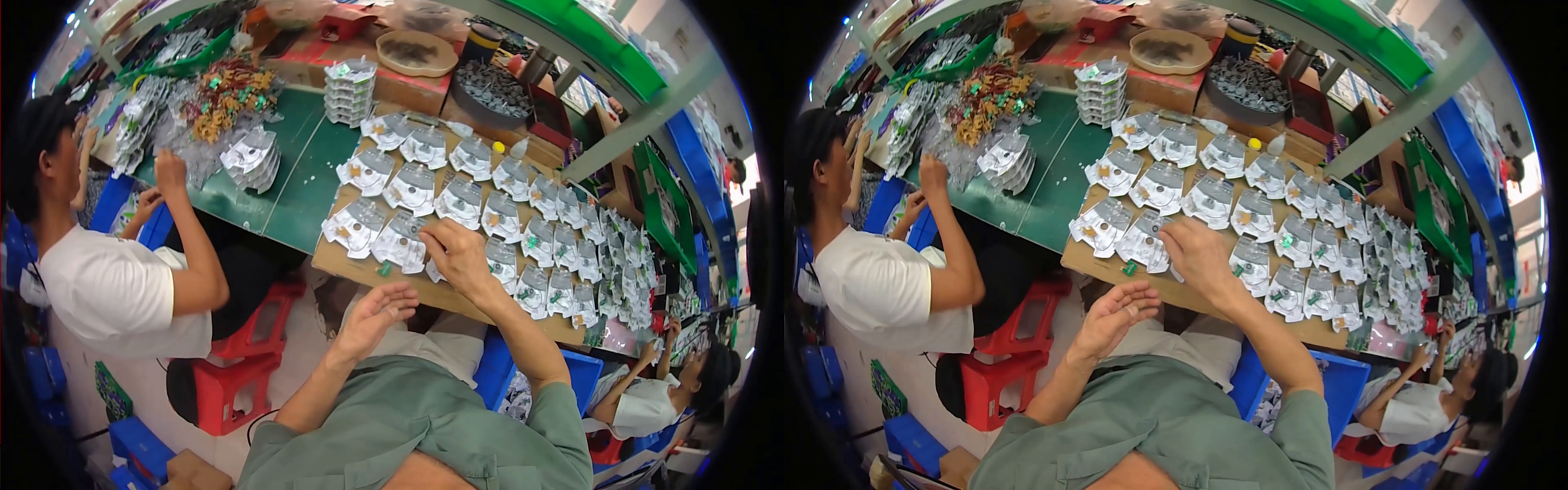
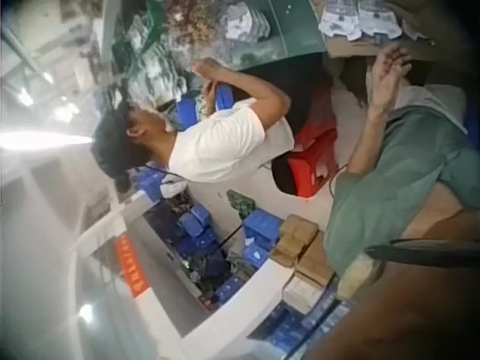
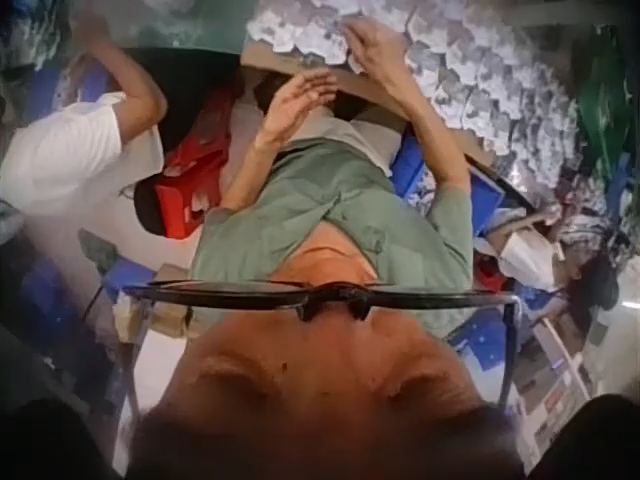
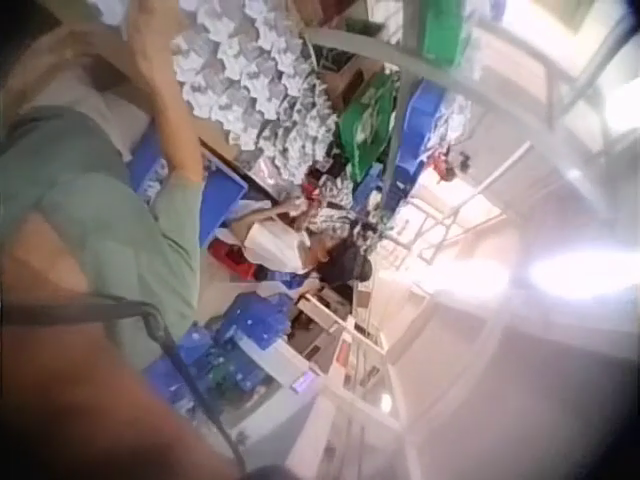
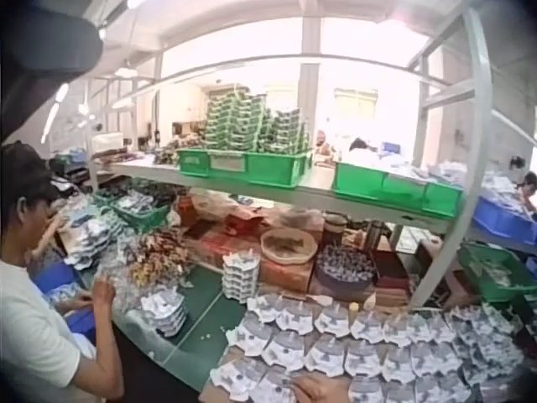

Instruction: The person assembles small electronic or plastic components by hand, taking them from packaging bags, plastic trays, and bins and fitting them together.

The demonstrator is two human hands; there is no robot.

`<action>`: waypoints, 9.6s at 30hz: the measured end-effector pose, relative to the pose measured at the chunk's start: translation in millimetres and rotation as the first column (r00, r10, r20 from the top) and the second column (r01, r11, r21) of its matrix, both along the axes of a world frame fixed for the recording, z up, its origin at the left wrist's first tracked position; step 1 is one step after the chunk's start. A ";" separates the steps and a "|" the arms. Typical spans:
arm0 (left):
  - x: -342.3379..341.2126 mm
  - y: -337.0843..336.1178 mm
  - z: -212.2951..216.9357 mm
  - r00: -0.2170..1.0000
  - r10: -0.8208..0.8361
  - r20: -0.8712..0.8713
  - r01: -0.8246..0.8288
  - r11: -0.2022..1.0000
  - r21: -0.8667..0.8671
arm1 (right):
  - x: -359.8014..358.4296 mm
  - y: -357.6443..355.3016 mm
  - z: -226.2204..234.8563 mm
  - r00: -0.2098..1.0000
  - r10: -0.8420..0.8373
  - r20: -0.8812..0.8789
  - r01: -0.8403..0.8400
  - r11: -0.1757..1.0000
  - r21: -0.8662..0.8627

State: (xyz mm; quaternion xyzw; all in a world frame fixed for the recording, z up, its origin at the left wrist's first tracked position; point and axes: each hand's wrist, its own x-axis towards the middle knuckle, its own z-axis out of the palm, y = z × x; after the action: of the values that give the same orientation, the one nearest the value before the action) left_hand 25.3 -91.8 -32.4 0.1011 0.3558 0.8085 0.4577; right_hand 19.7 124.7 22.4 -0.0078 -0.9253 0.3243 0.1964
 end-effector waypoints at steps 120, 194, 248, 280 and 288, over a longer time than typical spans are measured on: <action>-29.7 84.1 52.9 0.994 -0.074 -0.081 0.066 0.993 -0.101 | -208.8 296.1 35.7 0.912 -0.395 0.113 0.381 0.707 -0.596; -61.4 -28.9 -14.6 0.876 0.371 -0.309 -0.480 0.734 -0.479 | -181.6 -21.2 -33.4 0.989 0.096 0.117 -0.131 0.927 0.352; -89.0 -31.1 -8.7 0.321 -0.100 -0.942 -0.828 0.454 -0.330 | -79.4 -63.1 -7.9 0.931 0.323 0.172 -0.355 0.912 0.205; -72.7 -31.0 15.4 0.285 -0.033 -0.958 -0.866 0.420 -0.272 | -51.1 227.1 26.8 0.950 -0.313 0.018 0.310 0.946 0.093; -46.8 52.0 41.8 0.487 0.040 -0.872 -0.689 0.631 -0.356 | -126.3 397.7 19.3 0.924 -0.283 0.256 0.167 0.903 0.396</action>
State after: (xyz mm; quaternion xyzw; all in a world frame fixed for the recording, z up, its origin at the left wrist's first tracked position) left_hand -21.5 -39.8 9.4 0.1947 0.8000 0.5656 0.0467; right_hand -106.7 522.4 41.6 -0.1293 -0.9812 0.1155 0.0844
